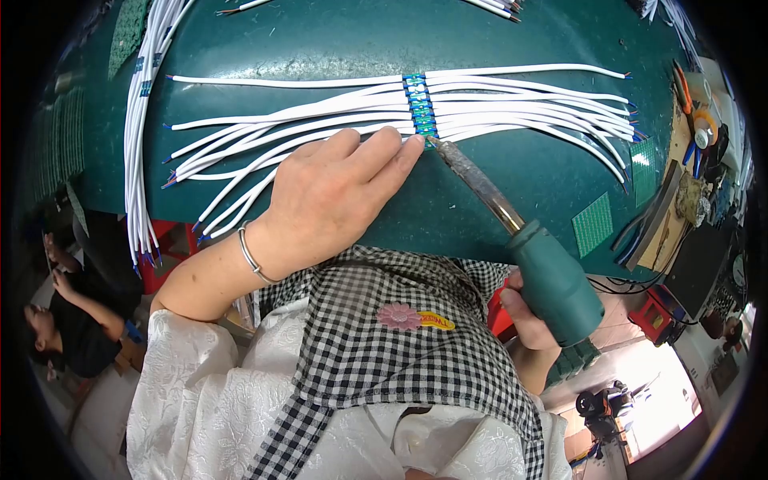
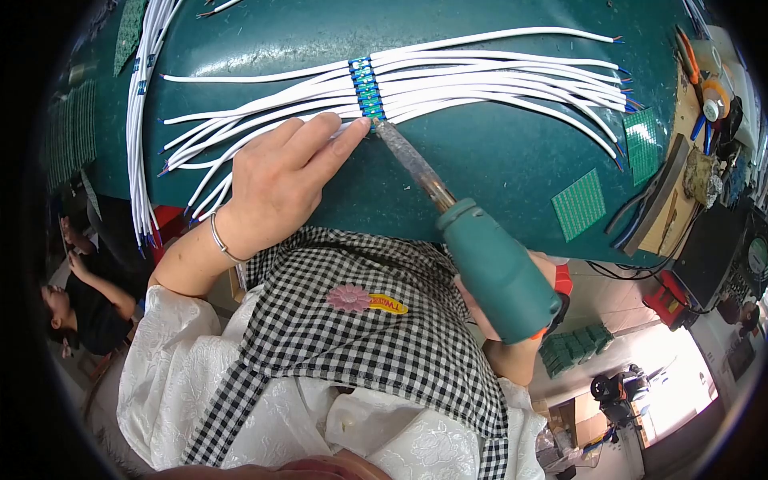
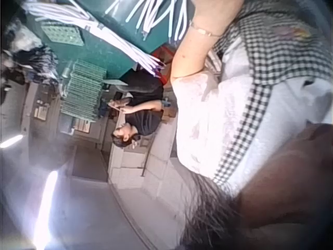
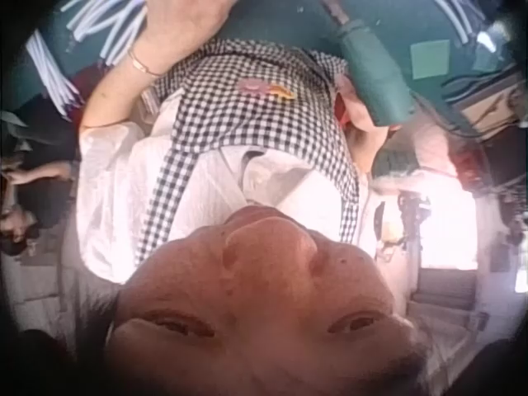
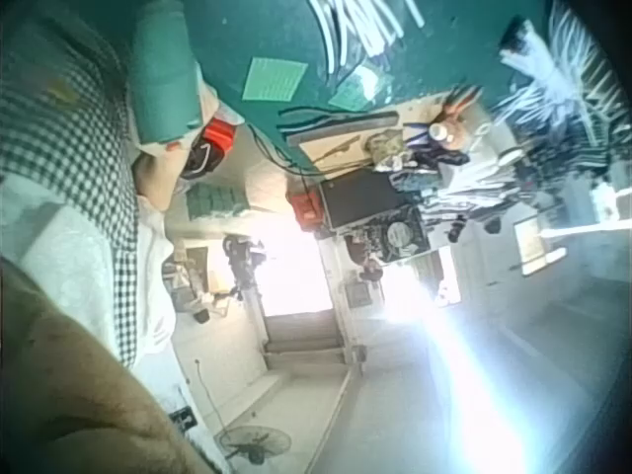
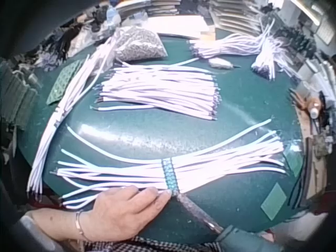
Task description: Soldering or bonding bundles of wires to green printed circuit boards using a specialized handheld tool.
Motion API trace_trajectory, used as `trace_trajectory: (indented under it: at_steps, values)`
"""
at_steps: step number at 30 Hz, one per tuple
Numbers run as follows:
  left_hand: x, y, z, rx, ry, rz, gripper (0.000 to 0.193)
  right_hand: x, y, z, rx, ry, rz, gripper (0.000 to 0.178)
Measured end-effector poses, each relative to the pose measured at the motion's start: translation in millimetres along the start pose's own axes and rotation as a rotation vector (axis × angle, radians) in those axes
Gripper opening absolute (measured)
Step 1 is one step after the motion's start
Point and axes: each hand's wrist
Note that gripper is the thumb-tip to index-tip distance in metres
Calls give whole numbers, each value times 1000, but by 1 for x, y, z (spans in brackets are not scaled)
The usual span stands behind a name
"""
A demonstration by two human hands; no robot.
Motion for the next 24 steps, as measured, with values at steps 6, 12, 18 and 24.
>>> trace_trajectory:
  at_steps: [6,12,18,24]
  values:
    - [-1,0,0,5,0,-11,47,-2,3,-11,228,650,183,57]
    - [0,0,1,3,-3,-11,46,-3,-6,3,147,636,129,62]
    - [0,0,1,2,-17,1,46,-6,-15,10,97,389,7,59]
    - [4,-4,-2,15,-58,46,44,-1,-14,-6,303,285,65,31]
Point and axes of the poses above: each hand's wrist, its own y-axis towards the middle knuckle, its own x-axis out of the palm, z = x × y
